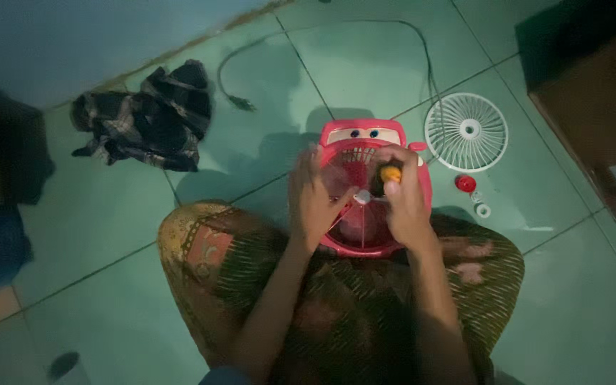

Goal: The person sits on the floor and uses a screwdriver to tighten screws on the central hub of a pink toy fan. The person holds the fan steady with one hand while turning the screwdriver with the other.

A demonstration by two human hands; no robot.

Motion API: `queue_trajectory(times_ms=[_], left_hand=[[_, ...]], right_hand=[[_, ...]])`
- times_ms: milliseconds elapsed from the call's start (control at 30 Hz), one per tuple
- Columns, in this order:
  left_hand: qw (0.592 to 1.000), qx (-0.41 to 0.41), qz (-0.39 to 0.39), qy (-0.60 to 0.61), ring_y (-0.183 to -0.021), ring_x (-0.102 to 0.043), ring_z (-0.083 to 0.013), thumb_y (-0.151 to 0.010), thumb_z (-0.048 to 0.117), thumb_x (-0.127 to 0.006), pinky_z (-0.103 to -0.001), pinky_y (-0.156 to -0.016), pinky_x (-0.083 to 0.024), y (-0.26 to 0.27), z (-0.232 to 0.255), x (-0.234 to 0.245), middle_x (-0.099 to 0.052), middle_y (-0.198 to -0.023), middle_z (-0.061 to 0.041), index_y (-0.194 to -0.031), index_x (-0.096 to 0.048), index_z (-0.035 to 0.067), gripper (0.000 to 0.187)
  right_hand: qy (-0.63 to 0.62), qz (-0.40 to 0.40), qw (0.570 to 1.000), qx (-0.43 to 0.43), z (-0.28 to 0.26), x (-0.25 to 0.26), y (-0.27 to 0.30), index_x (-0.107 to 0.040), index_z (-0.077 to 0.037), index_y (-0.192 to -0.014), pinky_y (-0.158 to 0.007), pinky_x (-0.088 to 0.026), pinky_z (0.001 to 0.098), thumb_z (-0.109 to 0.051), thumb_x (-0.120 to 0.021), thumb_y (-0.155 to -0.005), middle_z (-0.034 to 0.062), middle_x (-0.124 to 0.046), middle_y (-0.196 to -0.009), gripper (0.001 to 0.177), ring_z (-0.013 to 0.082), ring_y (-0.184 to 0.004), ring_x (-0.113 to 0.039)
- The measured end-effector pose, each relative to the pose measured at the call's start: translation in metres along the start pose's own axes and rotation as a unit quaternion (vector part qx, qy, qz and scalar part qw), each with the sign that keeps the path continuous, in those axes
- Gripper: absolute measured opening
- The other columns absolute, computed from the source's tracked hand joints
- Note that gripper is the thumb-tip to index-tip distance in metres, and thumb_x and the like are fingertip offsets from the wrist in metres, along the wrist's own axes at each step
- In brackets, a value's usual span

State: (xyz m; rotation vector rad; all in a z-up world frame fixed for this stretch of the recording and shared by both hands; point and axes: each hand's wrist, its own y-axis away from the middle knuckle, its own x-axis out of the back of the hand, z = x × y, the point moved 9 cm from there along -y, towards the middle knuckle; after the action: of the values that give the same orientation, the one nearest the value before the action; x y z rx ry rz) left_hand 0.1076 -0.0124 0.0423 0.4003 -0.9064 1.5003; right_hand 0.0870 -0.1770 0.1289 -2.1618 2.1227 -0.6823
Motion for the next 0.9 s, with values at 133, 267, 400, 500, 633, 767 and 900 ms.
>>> queue_trajectory(times_ms=[133, 267, 400, 500, 633, 767, 900], left_hand=[[0.996, -0.027, 0.023, -0.079, -0.146, -0.035, -0.0484, -0.080, 0.056, -0.083, -0.056, -0.115, -0.034, 0.005, 0.003, 0.001, -0.034, -0.160, -0.027, -0.153, -0.036, 0.008, 0.100], [1.000, -0.012, -0.014, 0.002, -0.149, -0.037, -0.0417, -0.084, 0.053, -0.082, -0.057, -0.121, -0.034, 0.006, -0.006, -0.011, -0.035, -0.163, -0.023, -0.160, -0.028, 0.003, 0.106], [0.999, -0.019, 0.024, 0.026, -0.150, -0.035, -0.0441, -0.084, 0.054, -0.082, -0.058, -0.120, -0.032, 0.009, -0.008, -0.009, -0.034, -0.162, -0.024, -0.159, -0.027, 0.000, 0.108], [0.998, -0.025, 0.037, -0.039, -0.149, -0.035, -0.0447, -0.081, 0.056, -0.084, -0.059, -0.117, -0.031, 0.012, -0.006, -0.007, -0.034, -0.161, -0.024, -0.154, -0.031, 0.005, 0.104], [0.999, 0.023, -0.047, -0.004, -0.149, -0.039, -0.0385, -0.086, 0.057, -0.081, -0.056, -0.119, -0.034, 0.010, -0.014, -0.017, -0.038, -0.164, -0.016, -0.153, -0.033, 0.006, 0.097], [1.000, 0.006, 0.016, 0.017, -0.146, -0.037, -0.0436, -0.080, 0.054, -0.083, -0.059, -0.118, -0.031, 0.012, -0.006, -0.003, -0.038, -0.157, -0.023, -0.156, -0.033, -0.002, 0.107], [0.997, -0.040, 0.063, -0.015, -0.143, -0.039, -0.0464, -0.080, 0.053, -0.084, -0.057, -0.115, -0.033, 0.014, 0.002, 0.011, -0.041, -0.157, -0.027, -0.148, -0.038, -0.002, 0.099]], right_hand=[[0.083, 0.014, 0.996, -0.012, -0.013, 0.005, 0.006, -0.053, -0.004, -0.140, -0.120, -0.037, 0.0388, -0.034, -0.046, -0.112, 0.0135, -0.053, -0.136, 0.042, 0.0238, -0.132, -0.051], [0.119, 0.078, 0.986, 0.082, -0.040, 0.021, 0.012, -0.049, 0.004, -0.134, -0.110, -0.042, 0.0426, -0.008, -0.069, -0.093, 0.0266, -0.048, -0.135, 0.047, 0.0324, -0.128, -0.055], [-0.028, 0.137, 0.989, 0.053, -0.018, 0.039, 0.015, -0.037, -0.009, -0.112, -0.088, -0.056, 0.0276, 0.006, -0.080, -0.099, 0.0135, -0.067, -0.103, 0.048, 0.0184, -0.094, -0.067], [-0.217, 0.142, 0.965, -0.039, 0.021, 0.040, 0.019, -0.028, -0.012, -0.114, -0.079, -0.060, 0.0274, -0.004, -0.073, -0.103, 0.0106, -0.065, -0.102, 0.047, 0.0187, -0.086, -0.071], [-0.092, 0.082, 0.992, -0.023, 0.024, 0.031, 0.029, -0.035, -0.008, -0.135, -0.084, -0.052, 0.0313, -0.013, -0.069, -0.104, 0.0099, -0.058, -0.102, 0.046, 0.0164, -0.094, -0.060], [-0.104, 0.066, 0.992, -0.003, 0.016, 0.019, 0.031, -0.043, -0.006, -0.140, -0.109, -0.042, 0.0356, -0.025, -0.057, -0.107, 0.0106, -0.051, -0.126, 0.041, 0.0192, -0.121, -0.052], [0.097, 0.047, 0.994, 0.016, -0.009, 0.021, 0.027, -0.058, -0.003, -0.133, -0.123, -0.037, 0.0416, -0.018, -0.056, -0.112, 0.0154, -0.050, -0.137, 0.026, 0.0258, -0.138, -0.049]])
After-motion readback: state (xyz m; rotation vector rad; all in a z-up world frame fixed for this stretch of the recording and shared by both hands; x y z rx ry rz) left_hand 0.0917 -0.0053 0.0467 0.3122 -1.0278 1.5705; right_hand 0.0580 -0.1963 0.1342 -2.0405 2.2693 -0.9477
